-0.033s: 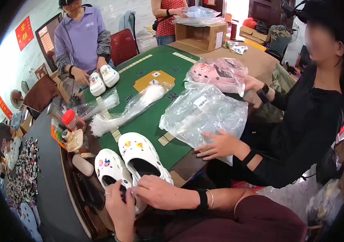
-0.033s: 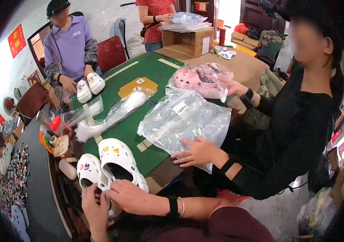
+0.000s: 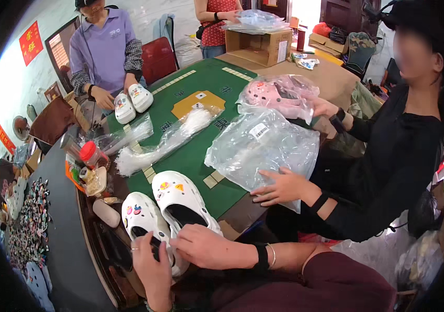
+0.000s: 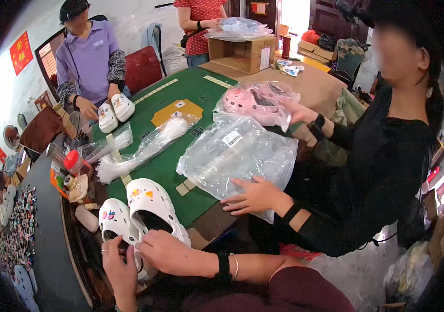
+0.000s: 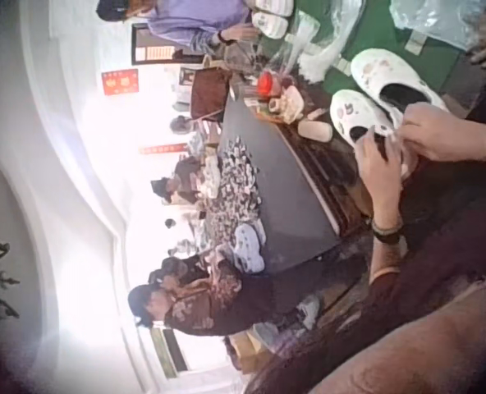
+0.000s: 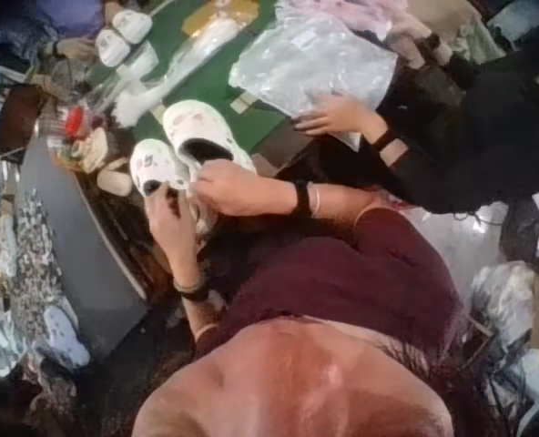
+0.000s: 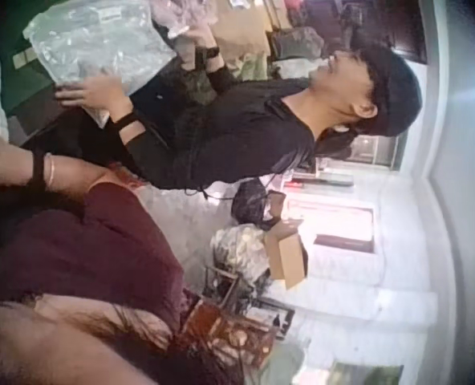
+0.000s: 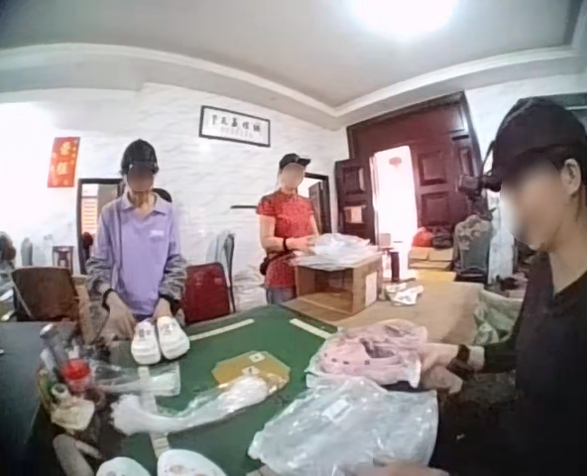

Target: Decorating and assembling clog-style footwear by attaching various charms and ornaments to the upper material.

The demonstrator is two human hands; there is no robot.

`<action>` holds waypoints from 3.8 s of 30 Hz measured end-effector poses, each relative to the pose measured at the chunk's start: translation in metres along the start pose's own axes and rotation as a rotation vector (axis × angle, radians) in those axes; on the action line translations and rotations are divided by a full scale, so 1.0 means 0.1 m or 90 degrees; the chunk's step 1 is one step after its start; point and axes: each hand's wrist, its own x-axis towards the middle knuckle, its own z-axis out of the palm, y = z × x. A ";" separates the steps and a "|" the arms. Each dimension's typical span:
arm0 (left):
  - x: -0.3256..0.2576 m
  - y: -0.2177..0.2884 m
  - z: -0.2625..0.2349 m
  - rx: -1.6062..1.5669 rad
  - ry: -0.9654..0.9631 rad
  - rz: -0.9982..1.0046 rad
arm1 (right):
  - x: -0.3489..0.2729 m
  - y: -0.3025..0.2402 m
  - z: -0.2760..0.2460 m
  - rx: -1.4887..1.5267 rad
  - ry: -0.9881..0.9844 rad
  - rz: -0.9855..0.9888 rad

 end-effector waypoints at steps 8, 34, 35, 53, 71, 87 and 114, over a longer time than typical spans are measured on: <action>0.19 -0.17 -0.04 -0.086 0.063 -0.101 | 0.04 0.07 -0.01 -0.045 -0.009 0.053; 0.30 -0.34 0.08 -0.481 0.005 -0.206 | 0.10 -0.01 -0.01 -0.121 -0.054 0.052; 0.29 -0.35 0.13 -0.476 0.009 -0.185 | 0.09 0.00 0.00 -0.133 -0.029 0.052; 0.29 -0.29 0.45 -0.445 0.006 0.072 | 0.13 0.05 -0.14 0.023 0.071 0.209; 0.28 -0.33 0.44 -0.510 0.016 -0.033 | 0.23 0.22 -0.02 0.000 0.087 0.153; 0.28 -0.32 0.39 -0.560 -0.003 -0.011 | 0.20 0.22 -0.02 0.017 0.126 0.151; 0.26 -0.28 0.36 -0.501 -0.016 -0.003 | 0.18 0.20 -0.02 0.061 0.143 0.167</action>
